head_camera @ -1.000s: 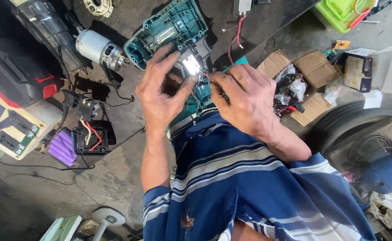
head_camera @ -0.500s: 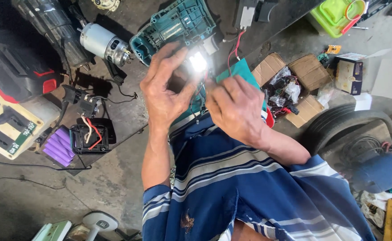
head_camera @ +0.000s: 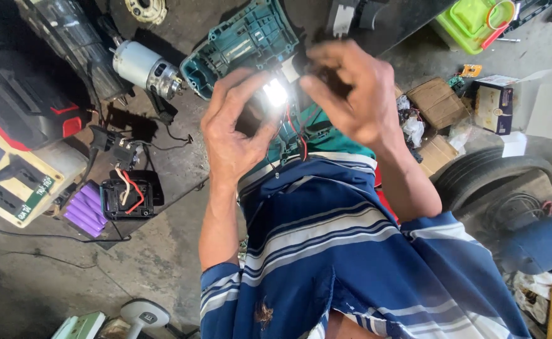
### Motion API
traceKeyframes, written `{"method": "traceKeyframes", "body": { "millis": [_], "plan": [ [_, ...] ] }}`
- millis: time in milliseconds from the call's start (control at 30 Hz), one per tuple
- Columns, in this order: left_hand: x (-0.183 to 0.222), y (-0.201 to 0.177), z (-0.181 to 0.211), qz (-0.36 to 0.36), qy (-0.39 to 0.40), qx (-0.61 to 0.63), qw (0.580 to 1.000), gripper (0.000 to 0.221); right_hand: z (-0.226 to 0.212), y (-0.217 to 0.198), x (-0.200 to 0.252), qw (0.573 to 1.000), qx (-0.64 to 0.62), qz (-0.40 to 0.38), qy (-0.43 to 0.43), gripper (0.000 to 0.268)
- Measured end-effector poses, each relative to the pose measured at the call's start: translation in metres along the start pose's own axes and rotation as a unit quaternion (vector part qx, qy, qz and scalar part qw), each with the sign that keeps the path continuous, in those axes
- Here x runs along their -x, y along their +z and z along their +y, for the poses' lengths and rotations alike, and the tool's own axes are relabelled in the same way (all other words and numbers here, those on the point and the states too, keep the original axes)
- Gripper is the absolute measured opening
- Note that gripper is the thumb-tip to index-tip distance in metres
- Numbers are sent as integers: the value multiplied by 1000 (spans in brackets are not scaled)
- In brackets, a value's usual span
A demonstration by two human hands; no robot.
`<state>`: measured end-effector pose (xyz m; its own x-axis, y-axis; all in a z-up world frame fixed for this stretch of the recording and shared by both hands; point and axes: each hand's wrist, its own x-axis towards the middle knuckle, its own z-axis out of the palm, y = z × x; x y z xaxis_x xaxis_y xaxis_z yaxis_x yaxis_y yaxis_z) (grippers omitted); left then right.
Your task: Soldering wires to a power tool trigger switch component after applying flux on a cluttered workbench.
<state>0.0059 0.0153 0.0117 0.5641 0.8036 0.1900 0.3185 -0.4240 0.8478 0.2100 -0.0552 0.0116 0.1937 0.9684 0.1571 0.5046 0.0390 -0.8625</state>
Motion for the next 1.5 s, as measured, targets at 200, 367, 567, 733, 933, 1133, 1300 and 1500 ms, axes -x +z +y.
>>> {"method": "traceKeyframes", "body": {
  "millis": [200,367,567,733,933,1133,1300,1500],
  "plan": [
    [-7,-2,4,0,1,19,1000,40,14,-2,-20,996,-71,-49,14,44],
    [-8,-3,4,-8,-13,-13,1000,42,14,-4,-26,992,-80,-95,19,30],
    [-10,-6,6,-40,-38,-15,998,39,10,-4,-31,982,-135,-115,67,34],
    [-12,-6,6,-44,-43,0,998,38,11,-6,-32,975,-155,-138,81,31],
    [-12,-4,8,-34,-52,-3,998,36,15,-4,-32,979,-103,-141,104,49],
    [-11,-3,7,-32,-47,-1,998,37,4,-6,-38,973,-111,-156,125,55],
    [-9,-2,4,-25,-46,32,998,35,3,-7,-41,964,-162,-173,122,52],
    [-11,-2,9,-34,-54,31,997,33,1,-6,-47,968,-95,-190,132,60]
  ]
}}
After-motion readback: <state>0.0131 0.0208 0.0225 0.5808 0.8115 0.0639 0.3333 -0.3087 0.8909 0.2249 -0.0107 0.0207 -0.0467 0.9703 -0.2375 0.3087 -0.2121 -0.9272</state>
